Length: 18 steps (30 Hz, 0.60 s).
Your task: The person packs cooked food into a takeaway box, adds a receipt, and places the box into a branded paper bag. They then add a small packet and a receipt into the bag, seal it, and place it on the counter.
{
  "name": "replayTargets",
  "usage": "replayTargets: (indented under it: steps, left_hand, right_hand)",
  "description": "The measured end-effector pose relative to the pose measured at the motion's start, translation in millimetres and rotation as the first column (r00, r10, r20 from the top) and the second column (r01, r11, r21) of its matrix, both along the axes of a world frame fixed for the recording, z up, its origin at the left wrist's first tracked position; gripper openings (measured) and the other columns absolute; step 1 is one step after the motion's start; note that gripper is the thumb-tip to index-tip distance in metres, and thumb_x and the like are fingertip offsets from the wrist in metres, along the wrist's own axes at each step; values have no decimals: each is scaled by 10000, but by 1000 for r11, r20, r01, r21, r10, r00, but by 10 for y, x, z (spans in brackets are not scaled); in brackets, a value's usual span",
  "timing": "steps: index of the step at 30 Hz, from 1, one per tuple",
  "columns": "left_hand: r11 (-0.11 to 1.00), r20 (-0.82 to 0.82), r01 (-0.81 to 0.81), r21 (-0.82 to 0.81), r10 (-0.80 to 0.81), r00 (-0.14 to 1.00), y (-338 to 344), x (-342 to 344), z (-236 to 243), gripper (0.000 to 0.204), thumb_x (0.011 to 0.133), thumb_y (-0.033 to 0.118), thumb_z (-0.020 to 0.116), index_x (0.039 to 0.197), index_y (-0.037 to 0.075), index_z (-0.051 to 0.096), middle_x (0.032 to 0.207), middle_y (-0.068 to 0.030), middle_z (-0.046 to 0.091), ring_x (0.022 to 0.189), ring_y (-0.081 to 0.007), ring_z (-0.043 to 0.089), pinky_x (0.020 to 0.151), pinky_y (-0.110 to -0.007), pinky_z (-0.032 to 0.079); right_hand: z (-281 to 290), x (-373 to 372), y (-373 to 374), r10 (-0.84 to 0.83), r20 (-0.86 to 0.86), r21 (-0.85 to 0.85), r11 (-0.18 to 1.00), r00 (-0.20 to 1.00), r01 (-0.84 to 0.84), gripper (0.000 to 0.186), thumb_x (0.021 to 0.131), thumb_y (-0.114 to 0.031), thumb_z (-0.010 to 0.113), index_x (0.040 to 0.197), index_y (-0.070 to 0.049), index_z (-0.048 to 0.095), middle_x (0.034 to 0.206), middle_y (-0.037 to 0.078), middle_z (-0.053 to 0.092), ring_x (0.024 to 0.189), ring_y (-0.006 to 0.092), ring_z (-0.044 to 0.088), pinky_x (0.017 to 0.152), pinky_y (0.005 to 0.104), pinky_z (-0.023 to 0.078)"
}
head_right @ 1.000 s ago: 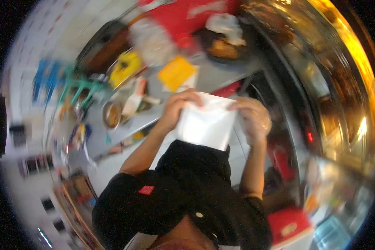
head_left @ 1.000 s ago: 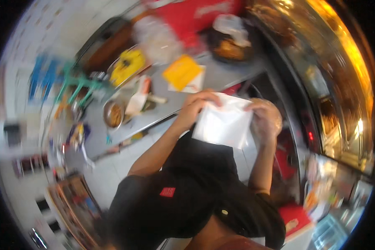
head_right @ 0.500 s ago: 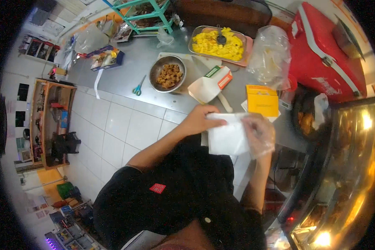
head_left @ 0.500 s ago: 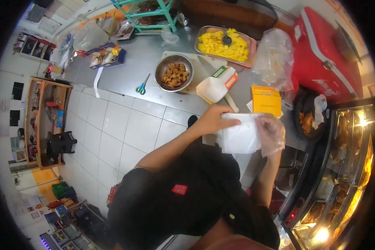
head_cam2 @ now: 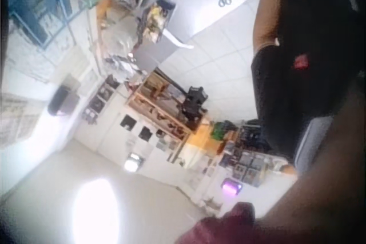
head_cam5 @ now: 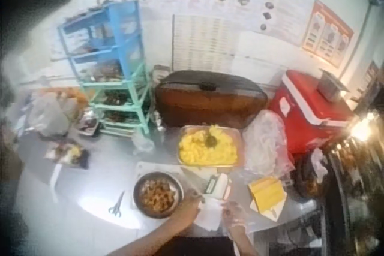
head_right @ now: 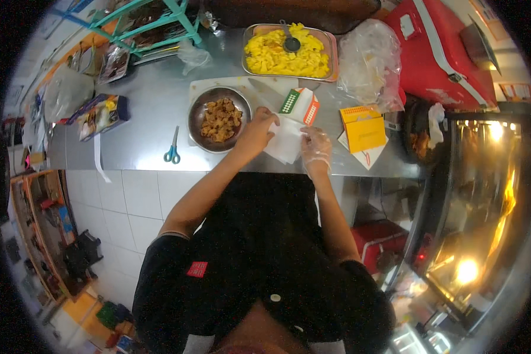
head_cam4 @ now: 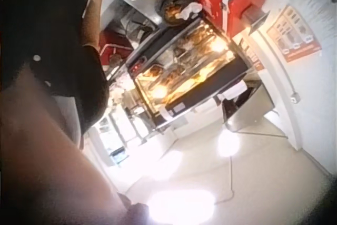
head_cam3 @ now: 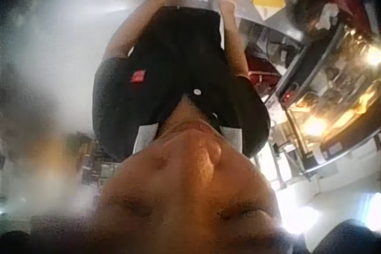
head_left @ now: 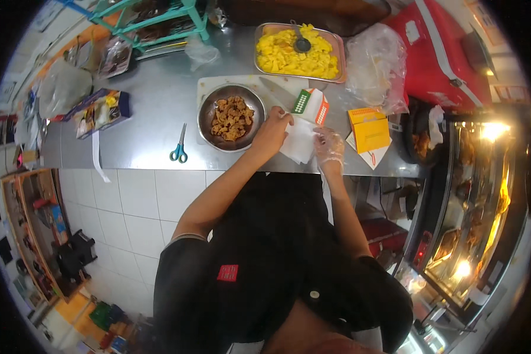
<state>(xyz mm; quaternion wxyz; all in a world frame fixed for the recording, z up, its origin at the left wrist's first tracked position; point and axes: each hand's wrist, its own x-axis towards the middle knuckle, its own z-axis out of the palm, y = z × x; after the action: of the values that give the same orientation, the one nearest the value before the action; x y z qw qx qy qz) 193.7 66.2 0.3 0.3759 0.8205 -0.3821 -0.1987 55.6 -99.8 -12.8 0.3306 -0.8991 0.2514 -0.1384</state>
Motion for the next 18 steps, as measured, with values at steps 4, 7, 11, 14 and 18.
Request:
replayTargets:
  steps: [4,7,11,14,18]
  left_hand:
    - [996,51,8,86,-12,999,-41,-53,-75,461,780,-52,696,1178,88,511,1300,-178,429,1032,-414,620,850,-494,529]
    - [995,79,-8,99,0,997,-111,-43,-54,490,785,-58,679,1211,93,489,1315,-188,416,999,-434,627,806,-506,543]
    - [985,257,-60,159,17,966,-101,-89,88,503,823,-45,623,1277,90,452,1279,-222,465,921,-425,662,754,-503,566]
    - [908,370,-84,411,-81,926,-112,-179,44,452,867,32,590,1301,78,472,1109,-183,592,819,-331,712,629,-394,589]
    - [829,346,-81,553,-140,928,-137,-234,-84,486,888,68,562,1363,80,458,900,-125,676,680,-270,723,547,-347,586]
  right_hand:
    - [302,134,172,103,20,-475,876,994,-82,228,834,-85,655,1056,-125,687,994,140,666,855,331,664,754,444,546]
    - [113,244,261,155,-338,-320,909,928,-268,246,835,-131,642,1075,-96,682,1049,154,675,926,337,676,770,462,551]
    - [-24,442,391,127,-543,-208,937,830,-280,210,857,-174,622,1039,-96,694,973,174,686,905,345,690,766,468,560]
    - [-217,378,345,180,-555,-228,906,812,-356,195,867,-231,636,1004,-99,681,959,174,687,956,347,672,770,494,538]
    - [255,57,121,95,-352,-313,926,931,-212,220,890,-293,637,977,-95,675,898,169,682,934,348,671,781,505,517]
